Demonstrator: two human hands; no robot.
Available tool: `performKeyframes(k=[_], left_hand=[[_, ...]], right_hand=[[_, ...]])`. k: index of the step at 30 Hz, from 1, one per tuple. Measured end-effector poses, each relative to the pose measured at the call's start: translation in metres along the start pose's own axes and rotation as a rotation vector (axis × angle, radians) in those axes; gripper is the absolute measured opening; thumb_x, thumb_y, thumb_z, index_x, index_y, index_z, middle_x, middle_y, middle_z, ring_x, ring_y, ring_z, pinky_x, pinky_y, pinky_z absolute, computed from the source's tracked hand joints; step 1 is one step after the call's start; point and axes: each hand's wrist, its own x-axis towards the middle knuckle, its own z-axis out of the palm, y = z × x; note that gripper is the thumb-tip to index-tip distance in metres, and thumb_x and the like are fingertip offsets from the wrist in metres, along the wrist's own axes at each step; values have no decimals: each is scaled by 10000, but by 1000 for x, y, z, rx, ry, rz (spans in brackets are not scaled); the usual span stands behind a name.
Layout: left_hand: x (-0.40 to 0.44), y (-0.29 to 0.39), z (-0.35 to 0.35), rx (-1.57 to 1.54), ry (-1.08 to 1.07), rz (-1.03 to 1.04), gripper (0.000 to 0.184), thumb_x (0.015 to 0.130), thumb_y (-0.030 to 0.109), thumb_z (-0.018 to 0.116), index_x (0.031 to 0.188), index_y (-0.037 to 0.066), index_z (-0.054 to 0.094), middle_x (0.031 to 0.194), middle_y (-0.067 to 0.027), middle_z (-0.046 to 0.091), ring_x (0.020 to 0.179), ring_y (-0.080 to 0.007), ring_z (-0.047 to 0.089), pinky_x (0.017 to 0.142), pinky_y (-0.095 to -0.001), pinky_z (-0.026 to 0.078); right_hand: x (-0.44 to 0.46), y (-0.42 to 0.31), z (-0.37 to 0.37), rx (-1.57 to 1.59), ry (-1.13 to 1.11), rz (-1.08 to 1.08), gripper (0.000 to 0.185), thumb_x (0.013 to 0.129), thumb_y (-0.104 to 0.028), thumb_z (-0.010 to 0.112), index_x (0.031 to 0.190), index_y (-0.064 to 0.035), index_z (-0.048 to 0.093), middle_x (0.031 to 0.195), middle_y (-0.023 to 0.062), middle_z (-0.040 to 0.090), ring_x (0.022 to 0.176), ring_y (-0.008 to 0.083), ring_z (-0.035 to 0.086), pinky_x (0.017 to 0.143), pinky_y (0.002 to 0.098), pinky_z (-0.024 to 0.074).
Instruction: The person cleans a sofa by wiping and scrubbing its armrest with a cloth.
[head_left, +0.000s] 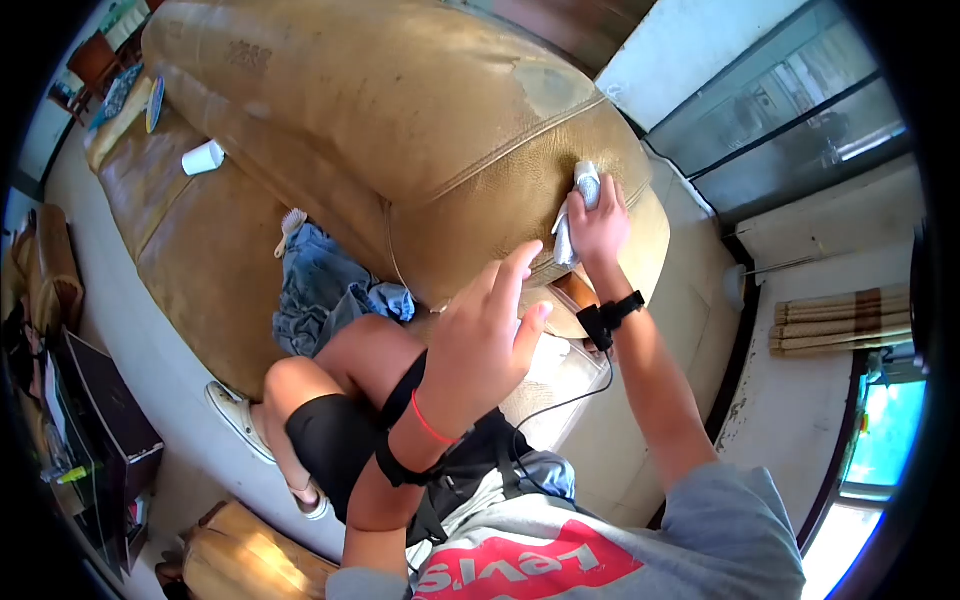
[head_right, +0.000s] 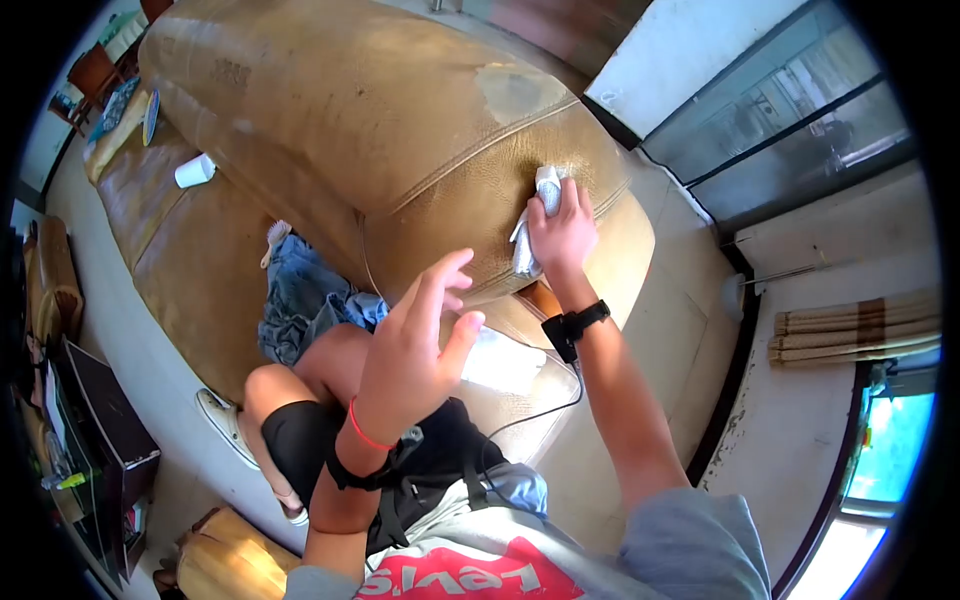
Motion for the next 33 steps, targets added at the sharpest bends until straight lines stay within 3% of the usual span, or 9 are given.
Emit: performKeyframes(k=[4, 11, 14, 17, 23, 26, 30, 31, 33], left_hand=[[-30, 0, -19, -166, -18, -39, 517, 988, 68, 682, 1476, 19, 517, 1190, -160, 716, 950, -230, 727, 852, -336, 567], [-79, -19, -29, -410, 41, -80, 495, 1026, 41, 627, 1494, 12, 468, 1169, -136, 719, 936, -171, 727, 844, -305, 566], [-94, -26, -31, -499, 31, -193, 485, 1026, 37, 628, 1483, 6, 471, 1162, -134, 719, 935, -170, 730, 833, -292, 561], [-103, -38, -38, -514, 43, -169, 423, 1035, 44, 623, 1437, -1, 502, 1153, -146, 716, 932, -182, 733, 841, -286, 557], [-112, -58, -48, -560, 79, -220, 277, 1066, 94, 619, 1322, -9, 597, 1173, -136, 719, 991, -173, 707, 863, -283, 552], [-116, -52, -46, -555, 45, -274, 282, 1057, 102, 638, 1319, 2, 608, 1192, -125, 724, 1000, -166, 711, 879, -296, 562], [-118, -56, -34, -344, 119, -90, 355, 1010, 98, 701, 1341, 8, 612, 1215, -141, 729, 1049, -209, 718, 867, -333, 577], [-119, -58, -33, -298, 120, -98, 407, 990, 83, 720, 1370, 9, 593, 1225, -151, 724, 1082, -232, 712, 899, -339, 570], [-122, -58, -32, -298, 163, -124, 463, 985, 72, 722, 1413, 13, 554, 1235, -145, 720, 1103, -223, 704, 925, -338, 562]], right_hand=[[-6, -4, -2, 24, 71, 38, 319, 884, -306, 690, 1066, -48, 642, 1041, 196, 705, 922, 462, 683, 797, 544, 535], [-45, -18, -8, 69, 19, 138, 419, 877, -321, 702, 1186, -38, 702, 1077, 232, 735, 973, 438, 712, 846, 481, 569], [-58, -20, -30, 239, -156, 160, 391, 903, -273, 692, 1178, 3, 721, 948, 203, 766, 859, 327, 749, 788, 406, 582], [-65, -5, -64, 606, -453, 247, 323, 949, -210, 690, 1154, 37, 723, 884, 64, 730, 818, 125, 675, 733, 298, 554], [-114, -34, -113, 1340, -520, 815, 409, 1020, -224, 586, 1363, -6, 627, 1097, 109, 727, 947, 215, 714, 849, 344, 592], [-126, -36, -111, 1579, -558, 862, 405, 1021, -240, 585, 1359, -23, 632, 1127, 116, 744, 986, 235, 721, 893, 362, 591], [-142, -53, -119, 1672, -587, 924, 401, 1018, -264, 618, 1339, -27, 654, 1173, 108, 752, 1033, 232, 722, 947, 358, 575], [-149, -39, -110, 1604, -646, 869, 522, 1049, -402, 508, 1408, -43, 628, 1375, 153, 689, 1262, 337, 645, 1138, 490, 470], [-154, -57, -125, 1628, -695, 935, 469, 1046, -355, 551, 1369, -30, 649, 1286, 120, 723, 1162, 259, 684, 1048, 390, 519]])
